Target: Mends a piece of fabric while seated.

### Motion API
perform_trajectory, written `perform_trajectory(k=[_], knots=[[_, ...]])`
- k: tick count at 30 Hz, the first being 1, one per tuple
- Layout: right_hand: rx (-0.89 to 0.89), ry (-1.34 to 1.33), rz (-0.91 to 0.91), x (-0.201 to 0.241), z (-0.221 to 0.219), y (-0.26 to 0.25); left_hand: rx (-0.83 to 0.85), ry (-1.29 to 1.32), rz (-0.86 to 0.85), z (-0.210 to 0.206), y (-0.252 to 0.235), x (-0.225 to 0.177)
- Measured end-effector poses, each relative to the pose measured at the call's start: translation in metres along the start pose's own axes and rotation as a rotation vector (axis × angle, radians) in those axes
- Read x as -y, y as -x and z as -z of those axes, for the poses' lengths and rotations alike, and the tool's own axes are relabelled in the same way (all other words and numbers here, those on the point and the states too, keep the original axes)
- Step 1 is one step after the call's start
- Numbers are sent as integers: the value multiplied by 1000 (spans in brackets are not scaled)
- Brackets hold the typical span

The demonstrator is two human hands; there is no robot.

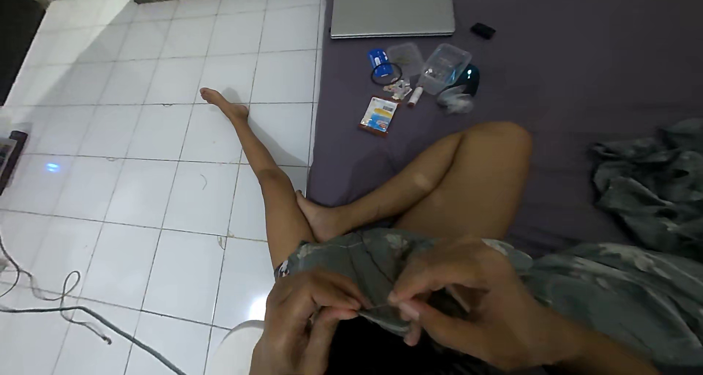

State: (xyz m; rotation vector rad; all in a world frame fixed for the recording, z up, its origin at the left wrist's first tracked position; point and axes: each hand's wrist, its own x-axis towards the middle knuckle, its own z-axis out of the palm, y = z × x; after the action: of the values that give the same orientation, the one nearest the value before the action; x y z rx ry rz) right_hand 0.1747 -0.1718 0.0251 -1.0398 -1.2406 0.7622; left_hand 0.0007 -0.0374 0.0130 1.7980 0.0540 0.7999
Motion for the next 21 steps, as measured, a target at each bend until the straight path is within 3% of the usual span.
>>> perform_trajectory(k=[21], knots=[[51, -135, -16, -4, 0, -2, 2, 83, 1, 0, 1, 0]])
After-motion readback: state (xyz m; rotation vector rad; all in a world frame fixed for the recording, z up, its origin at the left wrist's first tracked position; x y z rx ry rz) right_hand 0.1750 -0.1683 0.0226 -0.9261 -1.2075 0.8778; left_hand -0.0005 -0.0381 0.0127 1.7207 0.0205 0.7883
